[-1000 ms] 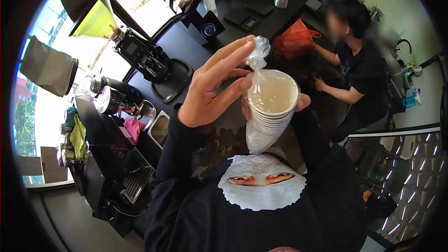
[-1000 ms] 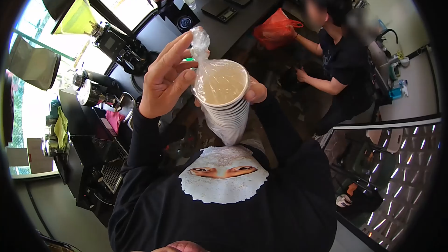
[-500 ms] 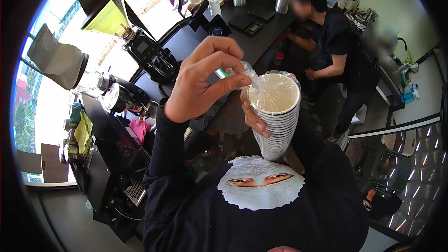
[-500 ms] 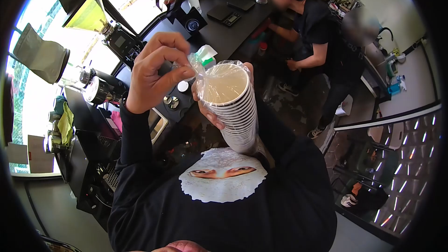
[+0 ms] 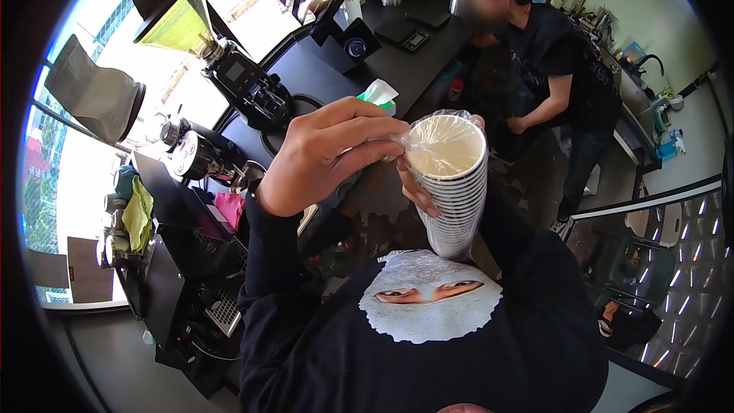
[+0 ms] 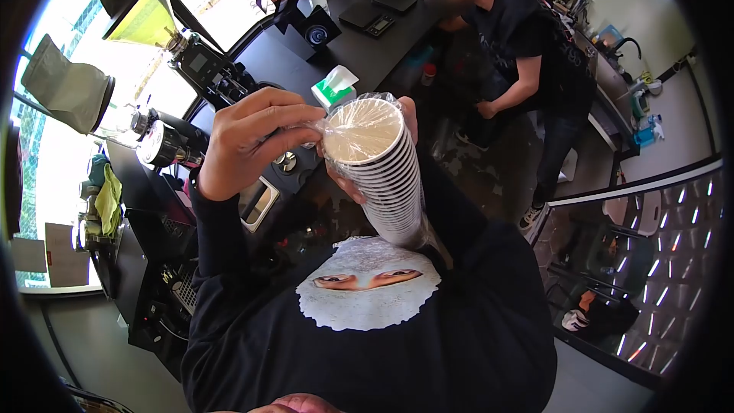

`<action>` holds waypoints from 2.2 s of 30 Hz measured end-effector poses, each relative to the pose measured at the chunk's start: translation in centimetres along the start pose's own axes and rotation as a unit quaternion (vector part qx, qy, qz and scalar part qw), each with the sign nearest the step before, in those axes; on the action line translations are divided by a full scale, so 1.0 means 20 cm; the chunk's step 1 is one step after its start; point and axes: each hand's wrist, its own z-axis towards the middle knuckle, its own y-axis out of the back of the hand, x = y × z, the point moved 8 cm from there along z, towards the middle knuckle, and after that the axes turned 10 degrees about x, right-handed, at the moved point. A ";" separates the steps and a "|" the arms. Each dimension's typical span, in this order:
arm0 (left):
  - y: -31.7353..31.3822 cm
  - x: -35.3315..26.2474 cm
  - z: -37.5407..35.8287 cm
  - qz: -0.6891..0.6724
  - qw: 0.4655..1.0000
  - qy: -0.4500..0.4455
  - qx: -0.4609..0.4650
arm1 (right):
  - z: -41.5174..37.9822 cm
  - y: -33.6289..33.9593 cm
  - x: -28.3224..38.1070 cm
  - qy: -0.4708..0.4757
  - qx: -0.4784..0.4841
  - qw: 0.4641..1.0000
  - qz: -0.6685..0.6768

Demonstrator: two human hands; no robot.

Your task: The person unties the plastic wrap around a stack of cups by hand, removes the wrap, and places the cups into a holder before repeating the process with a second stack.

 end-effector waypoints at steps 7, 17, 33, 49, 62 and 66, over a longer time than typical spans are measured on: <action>-0.02 -0.01 -0.04 -0.079 0.997 -0.011 0.018 | -0.02 0.00 -0.02 -0.012 -0.017 1.000 0.003; -0.06 -0.08 -0.06 -0.038 0.997 -0.057 -0.033 | -0.06 -0.17 0.32 -0.074 -0.208 0.858 -0.463; -0.66 0.14 -0.28 -0.084 0.995 0.040 0.033 | -0.44 -0.22 0.09 -0.237 -0.395 0.518 -0.720; -0.94 0.20 -0.55 -0.163 0.982 0.094 0.019 | -0.70 -0.06 -0.11 -0.362 -0.391 0.526 -0.662; -1.31 0.68 -0.70 -0.329 0.890 0.311 -0.061 | -0.86 0.32 0.02 -0.341 -0.331 0.487 -0.733; -1.44 0.88 -0.72 -0.386 0.833 0.385 -0.097 | -0.92 0.56 0.12 -0.404 -0.299 0.505 -0.702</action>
